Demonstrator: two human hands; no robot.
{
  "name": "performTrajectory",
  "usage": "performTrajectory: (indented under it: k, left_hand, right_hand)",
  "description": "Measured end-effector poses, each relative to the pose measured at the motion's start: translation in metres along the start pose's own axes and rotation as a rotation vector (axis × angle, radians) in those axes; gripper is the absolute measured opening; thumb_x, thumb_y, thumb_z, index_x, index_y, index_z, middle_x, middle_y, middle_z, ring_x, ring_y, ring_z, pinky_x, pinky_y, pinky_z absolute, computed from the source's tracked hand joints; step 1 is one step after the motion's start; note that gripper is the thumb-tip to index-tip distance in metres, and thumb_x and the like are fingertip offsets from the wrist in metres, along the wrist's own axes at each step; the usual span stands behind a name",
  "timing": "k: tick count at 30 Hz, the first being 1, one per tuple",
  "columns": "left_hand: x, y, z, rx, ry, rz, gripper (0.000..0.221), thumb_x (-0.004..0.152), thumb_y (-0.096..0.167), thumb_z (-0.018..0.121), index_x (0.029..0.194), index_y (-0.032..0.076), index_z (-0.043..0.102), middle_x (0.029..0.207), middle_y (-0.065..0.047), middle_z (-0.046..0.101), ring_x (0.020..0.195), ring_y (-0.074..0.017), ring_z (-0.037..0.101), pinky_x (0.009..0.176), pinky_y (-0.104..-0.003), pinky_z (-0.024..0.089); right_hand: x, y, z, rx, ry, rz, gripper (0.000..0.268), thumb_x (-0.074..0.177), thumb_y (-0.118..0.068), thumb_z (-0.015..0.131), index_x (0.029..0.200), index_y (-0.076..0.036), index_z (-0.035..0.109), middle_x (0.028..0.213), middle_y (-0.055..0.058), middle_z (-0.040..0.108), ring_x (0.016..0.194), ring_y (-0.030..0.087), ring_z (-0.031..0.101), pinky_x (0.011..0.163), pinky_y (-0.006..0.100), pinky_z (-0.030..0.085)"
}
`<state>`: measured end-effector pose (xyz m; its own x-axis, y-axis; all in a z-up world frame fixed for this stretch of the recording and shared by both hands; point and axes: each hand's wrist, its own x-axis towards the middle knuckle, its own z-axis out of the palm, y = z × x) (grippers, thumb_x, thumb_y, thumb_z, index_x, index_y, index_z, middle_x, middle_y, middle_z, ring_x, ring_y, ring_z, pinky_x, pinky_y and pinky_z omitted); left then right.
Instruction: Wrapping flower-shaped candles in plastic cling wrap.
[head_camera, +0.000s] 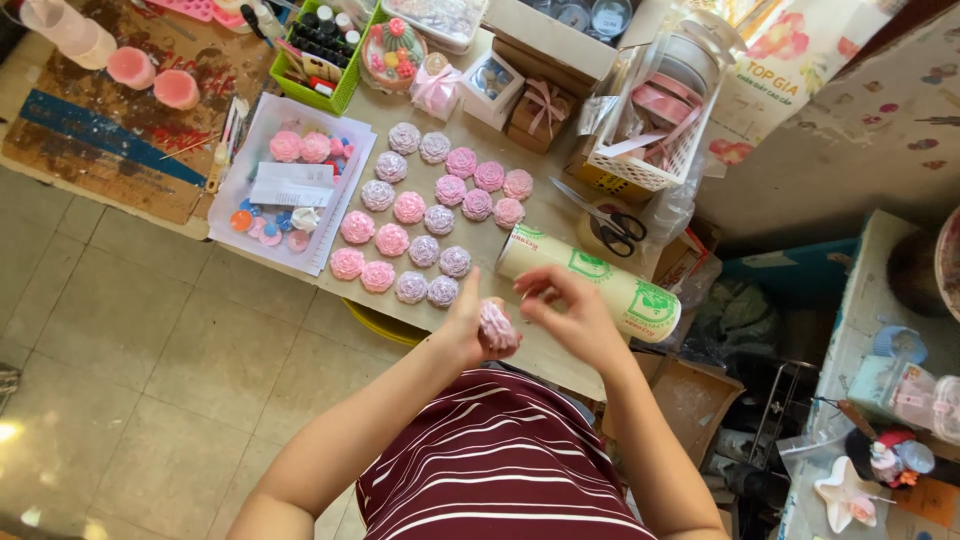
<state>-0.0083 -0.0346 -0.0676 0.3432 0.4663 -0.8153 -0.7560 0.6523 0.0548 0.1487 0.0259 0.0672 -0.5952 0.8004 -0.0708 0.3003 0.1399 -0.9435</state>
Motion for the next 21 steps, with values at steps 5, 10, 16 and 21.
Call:
performTrajectory:
  k: [5, 10, 16, 21]
  left_hand:
    - [-0.010, 0.015, 0.006, 0.033, -0.025, 0.014, 0.084, 0.087, 0.083, 0.033, 0.111, 0.010, 0.065, 0.089, -0.008, 0.070, 0.069, -0.0223, 0.065, 0.060, -0.039, 0.051]
    - [-0.030, 0.034, -0.008, 0.379, -0.051, 0.187, 0.050, 0.091, 0.055, 0.060, 0.118, 0.013, 0.065, 0.101, -0.003, 0.070, 0.085, -0.0155, 0.069, 0.072, -0.037, 0.058]
    - [-0.035, 0.054, -0.032, 0.459, -0.126, 0.351, 0.037, 0.095, 0.023, 0.070, 0.124, -0.001, 0.071, 0.109, -0.008, 0.075, 0.097, -0.0156, 0.073, 0.086, -0.032, 0.061]
    - [-0.012, 0.063, -0.080, 0.343, -0.105, 0.355, 0.039, 0.096, 0.024, 0.068, 0.125, -0.002, 0.069, 0.112, -0.011, 0.075, 0.098, -0.0200, 0.074, 0.087, -0.036, 0.062]
  right_hand:
    - [-0.012, 0.036, 0.027, 0.094, 0.027, 0.095, 0.037, 0.084, -0.014, 0.080, 0.118, -0.006, 0.070, 0.101, 0.001, 0.074, 0.087, 0.012, 0.067, 0.074, 0.028, 0.054]
    - [-0.007, 0.075, 0.025, 0.536, 0.176, 0.338, 0.031, 0.094, -0.012, 0.073, 0.123, -0.002, 0.068, 0.097, 0.005, 0.072, 0.081, 0.013, 0.064, 0.069, 0.028, 0.053]
    - [0.003, 0.065, 0.041, 0.641, 0.075, 0.371, 0.042, 0.095, -0.015, 0.069, 0.134, -0.001, 0.061, 0.117, 0.005, 0.069, 0.099, 0.013, 0.065, 0.078, 0.029, 0.056]
    - [0.011, 0.073, 0.079, 0.268, -0.062, 0.204, 0.081, 0.074, -0.017, 0.085, 0.146, -0.010, 0.050, 0.131, 0.002, 0.060, 0.110, 0.015, 0.061, 0.088, 0.032, 0.054]
